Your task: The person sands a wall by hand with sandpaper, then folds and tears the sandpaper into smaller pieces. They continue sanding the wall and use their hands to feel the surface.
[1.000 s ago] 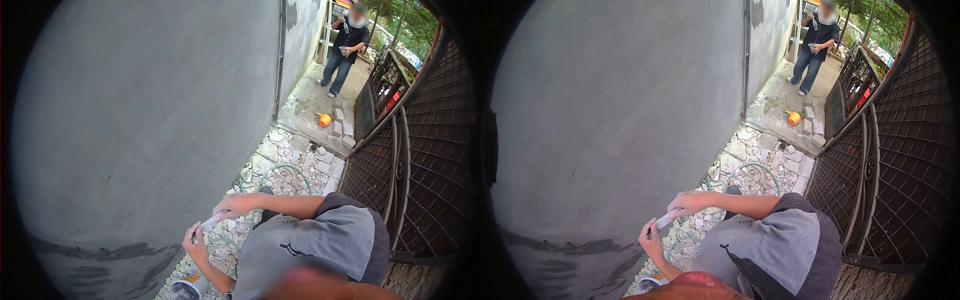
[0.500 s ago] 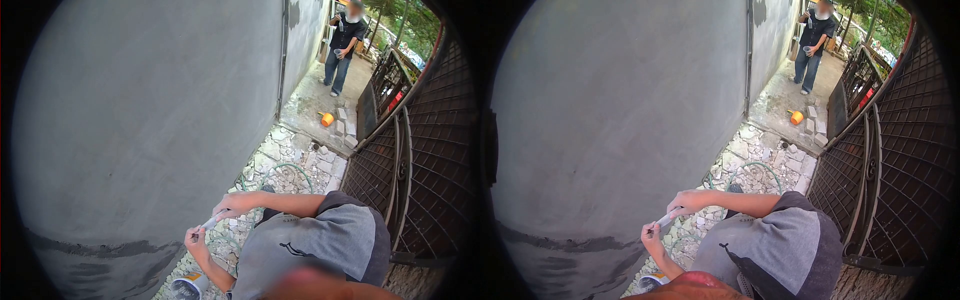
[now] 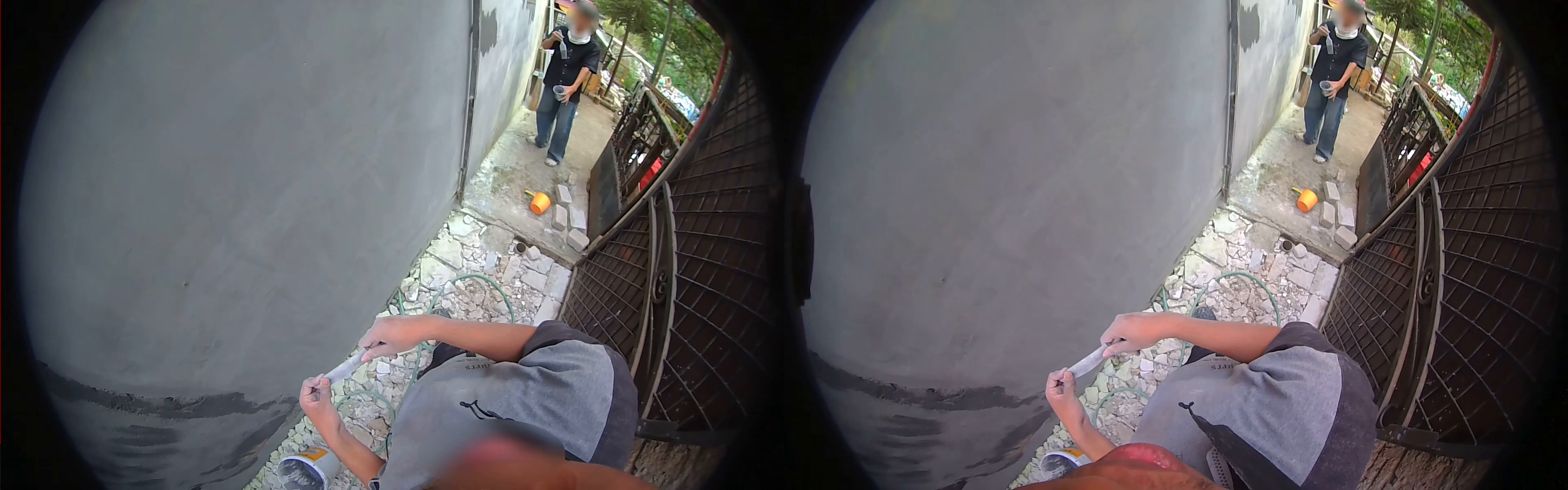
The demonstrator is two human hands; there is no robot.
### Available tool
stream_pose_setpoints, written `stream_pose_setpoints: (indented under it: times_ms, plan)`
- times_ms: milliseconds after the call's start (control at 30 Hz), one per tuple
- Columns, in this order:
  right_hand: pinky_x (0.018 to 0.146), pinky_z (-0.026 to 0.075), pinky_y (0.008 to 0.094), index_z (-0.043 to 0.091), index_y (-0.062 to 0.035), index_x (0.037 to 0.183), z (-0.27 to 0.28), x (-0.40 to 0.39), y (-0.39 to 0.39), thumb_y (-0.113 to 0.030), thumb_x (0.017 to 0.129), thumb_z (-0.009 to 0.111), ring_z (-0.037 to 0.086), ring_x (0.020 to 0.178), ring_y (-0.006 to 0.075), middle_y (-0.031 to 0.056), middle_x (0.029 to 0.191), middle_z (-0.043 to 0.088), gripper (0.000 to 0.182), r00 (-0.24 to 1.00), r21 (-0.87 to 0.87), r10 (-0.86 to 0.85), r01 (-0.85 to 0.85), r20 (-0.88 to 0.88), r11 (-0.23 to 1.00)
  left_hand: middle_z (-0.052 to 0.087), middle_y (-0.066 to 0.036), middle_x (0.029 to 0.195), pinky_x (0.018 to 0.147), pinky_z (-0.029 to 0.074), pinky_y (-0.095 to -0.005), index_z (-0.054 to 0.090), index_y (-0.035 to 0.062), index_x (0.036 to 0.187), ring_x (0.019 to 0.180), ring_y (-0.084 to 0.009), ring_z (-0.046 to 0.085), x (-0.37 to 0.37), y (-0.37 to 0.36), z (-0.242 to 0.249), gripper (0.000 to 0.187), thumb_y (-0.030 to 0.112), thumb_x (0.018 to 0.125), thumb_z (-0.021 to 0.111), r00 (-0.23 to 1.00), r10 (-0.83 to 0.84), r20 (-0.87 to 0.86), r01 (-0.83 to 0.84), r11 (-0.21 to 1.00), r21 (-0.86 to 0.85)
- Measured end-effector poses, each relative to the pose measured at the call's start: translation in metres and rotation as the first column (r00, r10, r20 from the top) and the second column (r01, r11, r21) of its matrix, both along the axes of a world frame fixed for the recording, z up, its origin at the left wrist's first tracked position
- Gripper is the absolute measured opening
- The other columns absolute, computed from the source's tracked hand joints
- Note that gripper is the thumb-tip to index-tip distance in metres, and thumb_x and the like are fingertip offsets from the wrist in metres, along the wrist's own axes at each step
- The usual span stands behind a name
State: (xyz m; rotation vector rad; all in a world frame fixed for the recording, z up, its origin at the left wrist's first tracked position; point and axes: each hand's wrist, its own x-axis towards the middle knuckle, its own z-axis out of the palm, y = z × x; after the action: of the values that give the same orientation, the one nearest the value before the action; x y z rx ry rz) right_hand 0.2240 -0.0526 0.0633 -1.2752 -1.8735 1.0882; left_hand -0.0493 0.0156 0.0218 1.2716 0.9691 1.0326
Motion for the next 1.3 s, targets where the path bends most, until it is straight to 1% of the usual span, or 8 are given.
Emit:
stream_pose_setpoints:
  times_ms: [133,300,433,700,800,900,1000,1300]
  plan:
    - [0.052,0.045,0.0330,0.064,-0.0026,0.086,-0.005,-0.004,0.000,-0.034,0.101,0.056,0.059,0.050,0.0155,0.0053,0.058,0.060,0.036,0.999,0.002,-0.001,0.001,-0.045,1.000,0.058,0.002,0.085,0.065,0.039,-0.0214,0.064,0.0024,0.105,0.073,-0.0068,0.050,0.002,-0.002,0.009,0.029,0.023,0.089,0.076,0.999,-0.009,-0.031,0.008,1.000,-0.021]
    - [0.053,0.046,0.0301,0.063,-0.0032,0.092,0.010,-0.014,-0.002,-0.029,0.103,0.053,0.060,0.050,0.0130,0.0044,0.056,0.058,0.030,0.965,-0.055,-0.112,0.102,-0.235,0.993,0.065,-0.006,0.105,0.089,0.047,-0.0295,0.052,-0.0018,0.135,0.099,-0.0139,0.061,0.033,-0.017,0.025,0.058,0.035,0.093,0.071,0.984,-0.033,0.173,0.025,0.999,0.044]
    - [0.052,0.046,0.0281,0.061,-0.0019,0.092,0.007,-0.035,-0.002,-0.027,0.104,0.051,0.060,0.050,0.0110,0.0027,0.055,0.057,0.030,0.931,-0.079,-0.162,0.144,-0.328,0.986,0.066,-0.013,0.114,0.094,0.050,-0.0356,0.057,-0.0058,0.125,0.104,-0.0195,0.063,0.044,-0.025,0.008,0.042,0.023,0.096,0.067,0.963,-0.082,0.258,0.086,0.996,-0.005]
    - [0.053,0.046,0.0279,0.060,-0.0022,0.092,0.007,-0.044,-0.005,-0.030,0.103,0.054,0.060,0.052,0.0127,0.0025,0.056,0.057,0.031,0.914,-0.184,-0.176,0.114,-0.365,0.976,0.068,-0.005,0.089,0.077,0.046,-0.0261,0.067,-0.0039,0.093,0.082,-0.0121,0.059,0.051,-0.030,0.009,0.022,0.018,0.094,0.070,0.975,0.170,0.143,-0.160,0.984,-0.077]
    - [0.062,0.050,0.0314,0.063,-0.0010,0.101,-0.001,-0.039,0.000,-0.032,0.100,0.058,0.066,0.068,0.0172,0.0066,0.073,0.065,0.031,0.974,0.013,-0.137,0.141,-0.180,0.990,0.067,-0.005,0.087,0.076,0.047,-0.0264,0.068,-0.0038,0.092,0.081,-0.0113,0.058,0.052,-0.030,0.009,0.020,0.016,0.094,0.070,0.982,0.181,0.056,-0.181,0.983,-0.010]
    - [0.075,0.053,0.0347,0.064,0.0000,0.111,0.005,-0.041,-0.002,-0.032,0.098,0.060,0.066,0.089,0.0218,0.0123,0.097,0.066,0.035,0.923,0.170,-0.262,0.317,-0.281,0.933,0.069,-0.005,0.086,0.075,0.048,-0.0269,0.069,-0.0055,0.092,0.079,-0.0111,0.059,0.052,-0.029,0.008,0.019,0.013,0.093,0.070,0.986,0.161,-0.045,-0.158,0.985,0.066]
    - [0.079,0.053,0.0347,0.063,-0.0014,0.115,0.003,-0.040,0.002,-0.032,0.098,0.060,0.066,0.090,0.0244,0.0148,0.109,0.061,0.035,0.911,0.179,-0.272,0.337,-0.311,0.924,0.070,-0.007,0.085,0.076,0.049,-0.0278,0.071,-0.0070,0.093,0.078,-0.0115,0.060,0.052,-0.030,0.003,0.017,0.010,0.093,0.069,0.975,0.146,-0.169,-0.117,0.979,0.166]
    - [0.091,0.047,0.0403,0.055,-0.0024,0.134,0.004,-0.054,-0.003,-0.029,0.102,0.050,0.060,0.105,0.0319,0.0169,0.114,0.059,0.042,0.931,0.195,-0.277,0.325,-0.240,0.925,0.072,-0.009,0.085,0.079,0.049,-0.0292,0.072,-0.0069,0.098,0.080,-0.0127,0.062,0.058,-0.040,0.005,0.014,0.004,0.091,0.068,0.961,0.099,-0.258,-0.041,0.975,0.220]
